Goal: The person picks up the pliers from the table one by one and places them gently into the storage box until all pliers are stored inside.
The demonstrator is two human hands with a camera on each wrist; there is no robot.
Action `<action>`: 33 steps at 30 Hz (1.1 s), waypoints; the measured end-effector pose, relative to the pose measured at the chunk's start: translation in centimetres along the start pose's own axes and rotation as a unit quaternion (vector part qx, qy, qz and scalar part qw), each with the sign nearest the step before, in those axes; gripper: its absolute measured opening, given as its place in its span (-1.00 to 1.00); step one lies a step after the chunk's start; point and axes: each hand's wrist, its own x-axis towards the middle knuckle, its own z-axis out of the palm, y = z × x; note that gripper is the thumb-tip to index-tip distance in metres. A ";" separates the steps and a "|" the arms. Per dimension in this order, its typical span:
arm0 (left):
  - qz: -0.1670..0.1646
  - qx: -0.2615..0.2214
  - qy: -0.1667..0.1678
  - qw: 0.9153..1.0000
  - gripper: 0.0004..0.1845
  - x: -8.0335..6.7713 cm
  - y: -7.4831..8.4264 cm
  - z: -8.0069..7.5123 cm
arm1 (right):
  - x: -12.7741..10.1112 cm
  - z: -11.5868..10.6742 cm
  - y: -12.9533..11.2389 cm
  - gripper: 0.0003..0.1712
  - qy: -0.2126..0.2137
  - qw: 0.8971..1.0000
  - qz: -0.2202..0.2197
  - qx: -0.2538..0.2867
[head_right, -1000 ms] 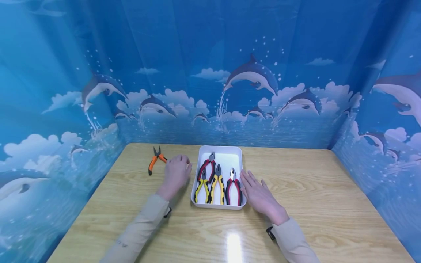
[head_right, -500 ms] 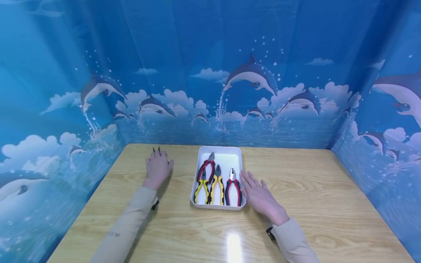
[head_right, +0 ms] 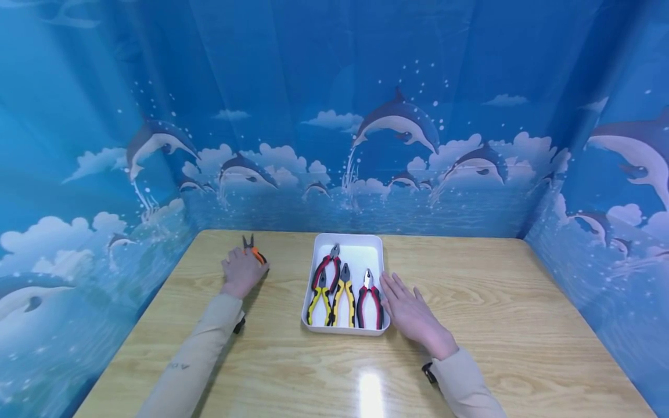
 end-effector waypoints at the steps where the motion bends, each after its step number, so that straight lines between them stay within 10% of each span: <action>1: -0.003 -0.001 -0.008 1.000 -0.21 0.0 -0.1 0.0 | 0.0 0.0 0.0 -0.35 -0.002 1.000 0.001 0.000; 16: -0.045 0.018 -0.034 0.998 -0.04 -0.1 -0.6 -0.5 | 0.1 0.1 0.1 -0.35 -0.005 1.000 0.002 0.006; 33: -0.025 0.006 -0.036 0.999 -0.43 -0.3 -0.9 -0.7 | 0.0 -0.1 0.0 -0.35 -0.004 1.000 0.003 0.007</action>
